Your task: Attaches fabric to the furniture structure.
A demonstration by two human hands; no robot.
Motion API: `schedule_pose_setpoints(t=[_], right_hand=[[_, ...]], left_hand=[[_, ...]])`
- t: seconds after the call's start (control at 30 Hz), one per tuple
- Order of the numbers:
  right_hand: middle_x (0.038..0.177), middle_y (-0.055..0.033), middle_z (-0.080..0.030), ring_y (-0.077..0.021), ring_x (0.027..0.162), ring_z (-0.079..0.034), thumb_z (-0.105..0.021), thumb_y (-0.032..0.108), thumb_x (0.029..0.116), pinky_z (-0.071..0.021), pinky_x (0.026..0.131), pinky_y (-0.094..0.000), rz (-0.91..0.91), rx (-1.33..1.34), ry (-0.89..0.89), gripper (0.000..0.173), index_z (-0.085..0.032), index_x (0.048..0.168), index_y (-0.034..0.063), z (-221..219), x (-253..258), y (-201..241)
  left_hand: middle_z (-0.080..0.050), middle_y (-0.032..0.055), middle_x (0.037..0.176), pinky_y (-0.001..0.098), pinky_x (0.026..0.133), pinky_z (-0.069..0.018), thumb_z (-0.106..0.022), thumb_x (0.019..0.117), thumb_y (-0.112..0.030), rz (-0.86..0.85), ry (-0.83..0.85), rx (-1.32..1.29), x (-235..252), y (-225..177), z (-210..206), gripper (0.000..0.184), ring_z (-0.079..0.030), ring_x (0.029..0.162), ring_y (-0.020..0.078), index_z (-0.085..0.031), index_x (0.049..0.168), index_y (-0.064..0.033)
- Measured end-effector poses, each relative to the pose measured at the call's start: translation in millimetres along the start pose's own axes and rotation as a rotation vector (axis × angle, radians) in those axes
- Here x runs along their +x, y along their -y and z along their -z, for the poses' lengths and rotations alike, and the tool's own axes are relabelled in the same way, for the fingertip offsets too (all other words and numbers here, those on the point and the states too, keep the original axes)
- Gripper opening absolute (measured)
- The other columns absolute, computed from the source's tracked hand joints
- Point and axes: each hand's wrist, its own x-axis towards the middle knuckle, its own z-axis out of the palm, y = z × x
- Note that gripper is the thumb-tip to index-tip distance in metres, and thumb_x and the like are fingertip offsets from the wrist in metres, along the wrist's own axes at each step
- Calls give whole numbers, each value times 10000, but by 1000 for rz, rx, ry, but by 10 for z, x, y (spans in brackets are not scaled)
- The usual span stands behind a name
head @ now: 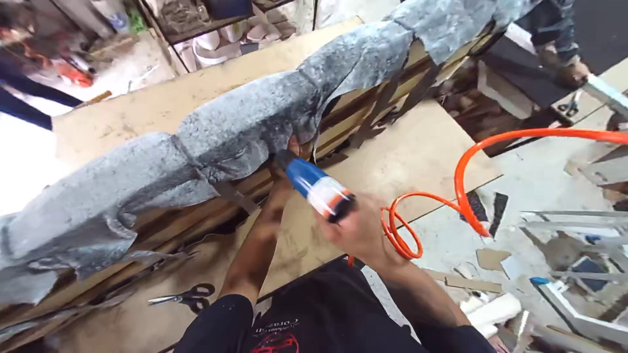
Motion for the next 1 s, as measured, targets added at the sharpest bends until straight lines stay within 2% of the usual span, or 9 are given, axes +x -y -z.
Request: schedule_pose_setpoints(t=[0.07, 0.2, 0.3, 0.4, 0.5, 0.7, 0.83, 0.93, 1.0], right_hand=[[869, -62, -759, -44, 816, -733, -730, 199, 896, -627, 735, -236, -46, -10, -83, 252, -710, 1039, -8, 266, -165, -242], [729, -54, -715, -104, 671, -710, -710, 245, 918, -596, 598, -316, -155, -215, -102, 224, -700, 881, 25, 583, -235, -1111], [646, -106, -669, -216, 580, -681, -678, 262, 932, -548, 519, -417, -132, -384, -131, 276, -689, 842, 2, 809, 89, -1793], [774, -219, -712, -380, 688, -718, -685, 200, 904, -559, 606, -579, -127, -444, -94, 323, -696, 1094, -60, 1192, 547, -2430], [793, -214, -715, -378, 698, -717, -679, 216, 900, -552, 606, -585, -96, -390, -85, 325, -698, 1106, -35, 1440, 851, -2882], [788, -183, -715, -359, 702, -719, -681, 266, 905, -547, 611, -585, -102, -246, 33, 318, -687, 1077, -2, 1431, 1186, -3149], [764, -152, -709, -317, 695, -714, -668, 309, 929, -538, 607, -561, -101, -214, 59, 284, -699, 1019, 41, 1418, 1420, -3185], [808, -160, -713, -303, 737, -717, -664, 347, 953, -555, 665, -543, -55, -238, 118, 343, -684, 1033, 14, 1560, 1314, -3185], [822, -186, -717, -281, 752, -726, -683, 302, 960, -580, 700, -499, 27, -188, 78, 361, -675, 1041, -49, 1634, 1203, -2964]], left_hand=[[-721, 120, 971, 381, 860, -598, -411, 1106, -305, -335, 62, -178, -48, 327, -148, 436, -700, 915, 185, -684, 1081, 33], [-670, 104, 1274, 448, 883, -608, -351, 1074, -575, -209, 414, -475, -51, -110, -957, 636, -700, 1048, 237, -492, 1455, -86], [-648, 61, 1372, 566, 999, -535, -515, 947, -729, 17, 129, -525, -33, -583, -1484, 736, -629, 1245, 273, -535, 1466, -208], [-581, 60, 1458, 636, 1012, -496, -423, 915, -824, 56, -100, -490, -55, -739, -1744, 801, -590, 1289, 299, -411, 1554, -342], [-747, 129, 1109, 458, 798, -637, -408, 978, -744, -11, -294, -482, 10, -788, -1928, 765, -754, 903, 265, -513, 1444, -146], [-551, 4, 593, 402, 612, -606, -397, 1114, -420, -301, -445, -519, 301, -701, -2321, 424, -611, 523, 169, -528, 917, -69], [-494, 31, 578, 411, 617, -576, -279, 1121, -468, -344, -357, -261, 439, -340, -2355, 547, -570, 536, 178, -516, 824, -74], [-676, 204, 929, 542, 753, -605, -247, 1040, -691, 21, -372, 86, 362, -258, -2233, 814, -701, 825, 320, -650, 1126, 11], [-687, 191, 953, 555, 750, -576, -299, 1009, -735, 72, -404, 78, 376, -317, -2206, 811, -686, 840, 320, -671, 1138, -27]])
